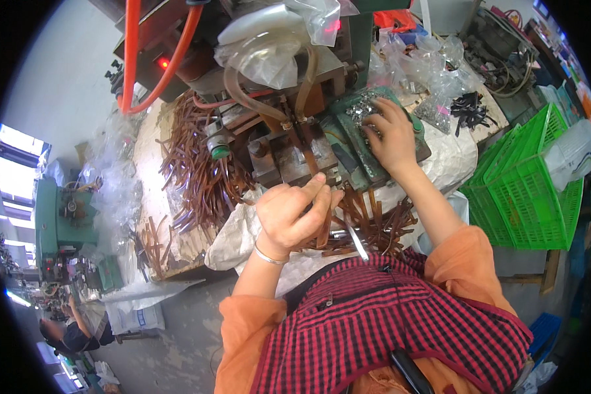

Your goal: The person repeatedly picks up brown plastic strips and small metal components, inserts them into a press machine, and removes the assembled pieces. The process is continuous and repetitive, with the person handling items one at a time and placing finished units aside.

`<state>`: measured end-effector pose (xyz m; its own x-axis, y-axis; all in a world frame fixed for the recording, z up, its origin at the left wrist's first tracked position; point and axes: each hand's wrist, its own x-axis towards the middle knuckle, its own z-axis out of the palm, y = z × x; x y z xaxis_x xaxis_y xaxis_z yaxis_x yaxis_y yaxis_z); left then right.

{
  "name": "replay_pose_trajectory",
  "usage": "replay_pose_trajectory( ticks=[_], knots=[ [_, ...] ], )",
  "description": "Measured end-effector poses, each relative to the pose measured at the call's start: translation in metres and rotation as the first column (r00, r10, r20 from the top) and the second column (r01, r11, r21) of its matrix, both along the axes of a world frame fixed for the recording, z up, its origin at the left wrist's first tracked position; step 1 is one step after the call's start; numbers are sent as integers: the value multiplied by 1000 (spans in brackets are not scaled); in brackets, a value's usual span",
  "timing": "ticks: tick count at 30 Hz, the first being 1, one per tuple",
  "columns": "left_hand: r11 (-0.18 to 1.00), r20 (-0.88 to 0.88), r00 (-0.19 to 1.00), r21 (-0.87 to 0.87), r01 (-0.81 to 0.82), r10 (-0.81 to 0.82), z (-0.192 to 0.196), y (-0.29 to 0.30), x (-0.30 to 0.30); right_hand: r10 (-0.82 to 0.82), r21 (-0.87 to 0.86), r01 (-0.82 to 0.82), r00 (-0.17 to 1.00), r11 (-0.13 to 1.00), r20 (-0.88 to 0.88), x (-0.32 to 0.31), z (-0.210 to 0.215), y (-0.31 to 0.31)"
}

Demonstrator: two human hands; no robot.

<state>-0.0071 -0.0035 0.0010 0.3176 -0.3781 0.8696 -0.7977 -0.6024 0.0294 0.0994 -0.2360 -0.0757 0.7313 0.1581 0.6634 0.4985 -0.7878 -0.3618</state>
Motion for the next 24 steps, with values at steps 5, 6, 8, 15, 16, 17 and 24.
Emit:
replay_pose_trajectory(
  ticks=[5, 6, 8, 15, 16, 17, 24],
  knots=[
    [988, -194, 977, -107, -115, 93, 1, -1, -33, -8, -258, 5, 1000, 966, -11, 23, -13, 0],
    [977, -249, 962, -151, -150, 109, -6, 7, -49, -71, -154, 64, 997, 986, -43, 14, -4, -1],
    [953, -266, 930, -91, -288, 255, -17, 28, -83, -169, 167, 169, 986, 971, -11, -3, -3, -14],
    [631, -281, 686, -269, -728, 672, 37, 123, -66, 201, 920, 185, 943, 345, -265, -10, -12, -17],
    [712, -251, 718, -129, -690, 650, 41, 129, -44, 240, 927, 157, 939, 341, -248, -3, -15, -13],
    [758, -163, 742, 66, -649, 650, 37, 137, -21, 221, 900, 170, 936, 401, -275, -1, -10, -9],
    [466, -103, 515, 601, -649, 851, -63, 176, 34, 121, 686, 103, 955, 720, -271, -16, 14, 5]
  ],
)
